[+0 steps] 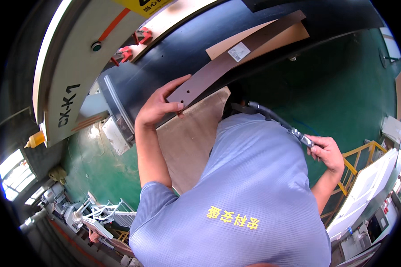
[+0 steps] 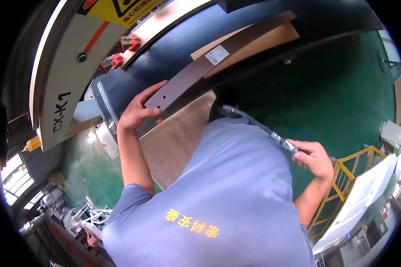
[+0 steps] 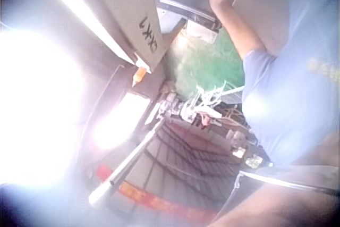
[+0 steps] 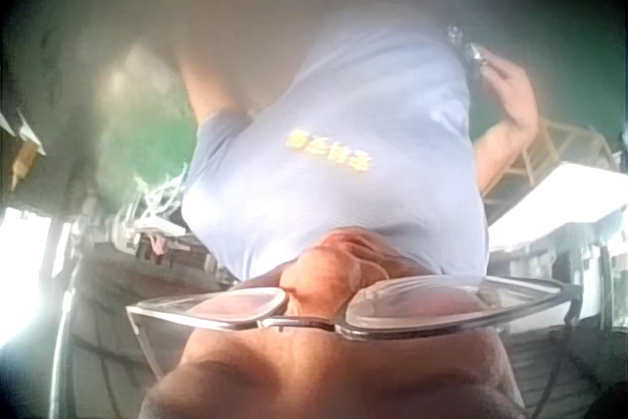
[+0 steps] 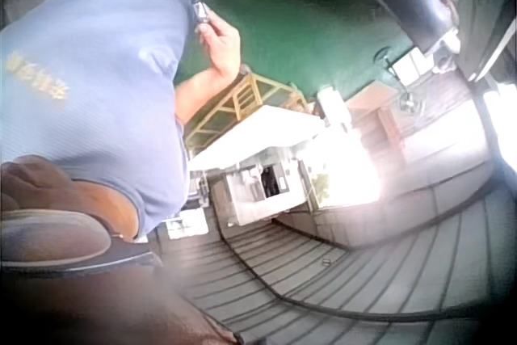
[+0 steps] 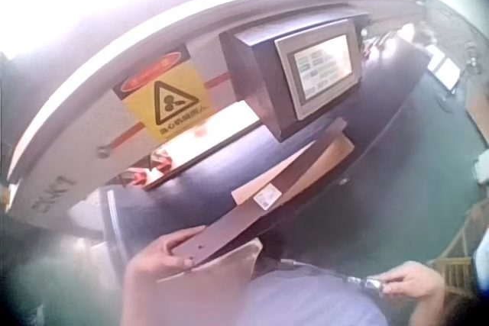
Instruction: The person positions a wooden board on a boring machine, activates the pneumatic clamps and drills, and then removes the board. They use an air nozzle to clean the surface and a tape measure to check the board's length.
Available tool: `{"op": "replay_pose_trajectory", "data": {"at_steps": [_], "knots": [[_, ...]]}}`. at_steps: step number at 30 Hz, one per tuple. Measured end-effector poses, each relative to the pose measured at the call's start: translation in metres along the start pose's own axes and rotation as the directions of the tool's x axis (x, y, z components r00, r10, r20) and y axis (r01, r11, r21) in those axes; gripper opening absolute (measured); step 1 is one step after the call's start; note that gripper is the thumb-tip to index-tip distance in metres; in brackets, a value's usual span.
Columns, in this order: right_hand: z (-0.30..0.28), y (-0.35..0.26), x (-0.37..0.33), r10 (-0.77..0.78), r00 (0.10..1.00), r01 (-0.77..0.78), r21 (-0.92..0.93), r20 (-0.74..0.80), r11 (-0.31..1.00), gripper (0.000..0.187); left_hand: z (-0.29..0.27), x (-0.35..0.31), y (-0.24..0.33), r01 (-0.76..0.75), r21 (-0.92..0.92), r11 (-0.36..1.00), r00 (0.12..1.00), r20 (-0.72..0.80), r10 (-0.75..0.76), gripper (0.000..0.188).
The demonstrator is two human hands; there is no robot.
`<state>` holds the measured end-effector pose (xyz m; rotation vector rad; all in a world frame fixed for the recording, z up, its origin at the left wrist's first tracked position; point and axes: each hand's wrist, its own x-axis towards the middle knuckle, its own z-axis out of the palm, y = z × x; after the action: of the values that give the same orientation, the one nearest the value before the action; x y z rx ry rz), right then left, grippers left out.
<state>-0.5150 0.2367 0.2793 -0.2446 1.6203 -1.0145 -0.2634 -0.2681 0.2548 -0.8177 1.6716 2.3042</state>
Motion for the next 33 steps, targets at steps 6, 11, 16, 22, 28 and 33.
{"op": "replay_pose_trajectory", "data": {"at_steps": [6,11,16,22,28,33], "knots": [[-0.007,0.014,0.01,-0.037,0.951,0.036,-0.01,-0.307,0.999,0.06,-0.009,0.003,-0.006,0.063,0.076,0.995,0.997,-0.052,-0.059,0.091],[-0.007,0.021,0.006,-0.045,0.941,0.059,0.031,-0.335,0.998,0.059,-0.005,0.011,-0.007,0.083,0.285,0.955,0.982,-0.185,-0.03,0.08],[0.003,0.03,0.025,-0.105,0.954,0.143,0.118,-0.279,0.983,0.059,-0.012,0.028,-0.023,0.168,0.744,0.647,0.969,-0.243,0.029,0.068],[0.014,0.039,0.038,-0.046,0.967,0.069,0.085,-0.249,0.994,0.055,-0.033,0.06,-0.059,0.237,0.826,0.512,0.965,-0.262,-0.023,0.073],[0.028,0.039,0.045,0.051,0.96,-0.06,-0.022,-0.274,0.998,0.027,-0.074,0.096,-0.129,0.149,0.851,0.504,0.976,-0.207,0.061,0.075],[0.032,0.068,0.054,0.048,0.953,-0.061,-0.036,-0.3,0.997,0.026,-0.079,0.107,-0.156,0.148,0.881,0.449,0.973,-0.211,0.093,0.08]]}}
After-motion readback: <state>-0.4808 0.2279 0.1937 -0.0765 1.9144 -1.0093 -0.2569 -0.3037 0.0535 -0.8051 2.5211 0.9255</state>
